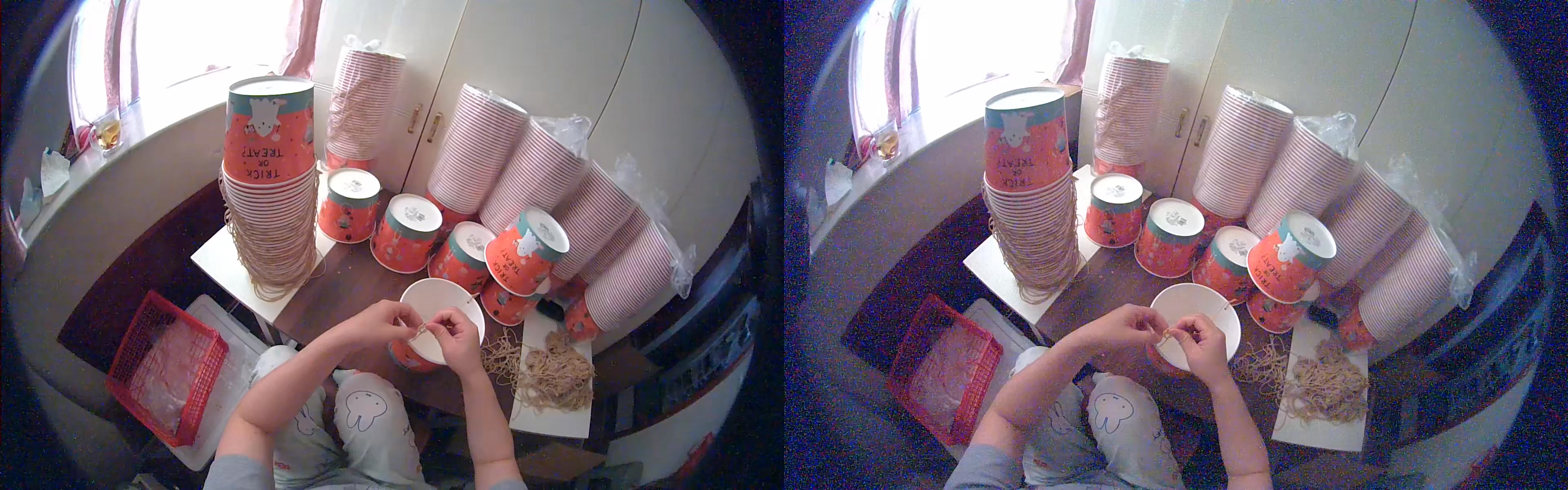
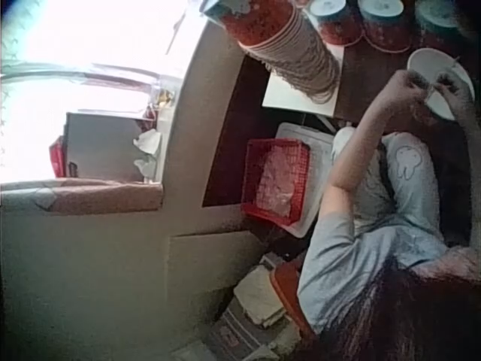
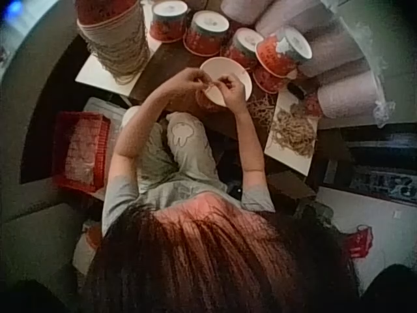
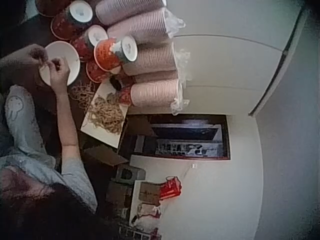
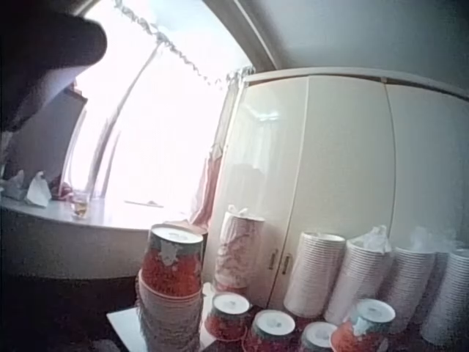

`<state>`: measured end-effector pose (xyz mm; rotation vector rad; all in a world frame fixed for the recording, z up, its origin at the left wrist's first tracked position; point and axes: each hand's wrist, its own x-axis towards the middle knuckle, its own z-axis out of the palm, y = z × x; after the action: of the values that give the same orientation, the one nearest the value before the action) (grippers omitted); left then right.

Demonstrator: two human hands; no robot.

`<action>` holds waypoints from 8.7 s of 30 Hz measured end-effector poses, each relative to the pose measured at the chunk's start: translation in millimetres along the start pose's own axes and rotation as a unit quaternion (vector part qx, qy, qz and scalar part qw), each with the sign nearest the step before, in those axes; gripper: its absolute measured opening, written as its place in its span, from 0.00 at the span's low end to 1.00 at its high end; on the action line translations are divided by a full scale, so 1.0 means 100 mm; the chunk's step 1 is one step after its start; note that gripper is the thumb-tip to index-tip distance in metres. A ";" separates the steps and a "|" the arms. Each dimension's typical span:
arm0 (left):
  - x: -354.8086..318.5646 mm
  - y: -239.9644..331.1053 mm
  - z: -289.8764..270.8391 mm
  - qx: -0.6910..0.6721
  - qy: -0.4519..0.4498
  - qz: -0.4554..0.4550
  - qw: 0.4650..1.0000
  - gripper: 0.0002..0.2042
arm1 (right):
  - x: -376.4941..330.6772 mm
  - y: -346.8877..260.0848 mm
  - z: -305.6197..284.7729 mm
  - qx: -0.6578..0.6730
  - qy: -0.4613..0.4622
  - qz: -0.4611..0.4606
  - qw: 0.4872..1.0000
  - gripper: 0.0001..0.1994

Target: Attaching elastic strings to paper buckets for packaging.

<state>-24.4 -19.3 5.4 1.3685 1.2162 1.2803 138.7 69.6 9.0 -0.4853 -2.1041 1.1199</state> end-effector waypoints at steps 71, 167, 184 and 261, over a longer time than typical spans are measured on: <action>0.03 -0.01 0.11 -0.050 0.047 0.013 0.998 0.07 | -0.10 -0.12 -0.01 -0.086 0.067 -0.054 0.993 0.05; 0.04 -0.02 0.09 0.338 -0.026 0.124 0.933 0.03 | 0.68 -0.30 -0.58 0.293 0.011 0.023 0.956 0.07; 0.09 -0.13 0.06 0.356 0.007 0.112 0.928 0.04 | 0.61 0.06 -0.87 0.274 0.099 0.075 0.954 0.06; -0.30 1.93 -2.08 0.679 0.472 0.185 0.531 0.21 | 0.76 -0.71 1.72 -0.111 -0.199 -0.401 0.887 0.14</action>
<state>-214.3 -79.6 209.1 2.0358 3.3236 1.3148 -38.4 -21.9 32.1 0.5497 -2.4223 0.5061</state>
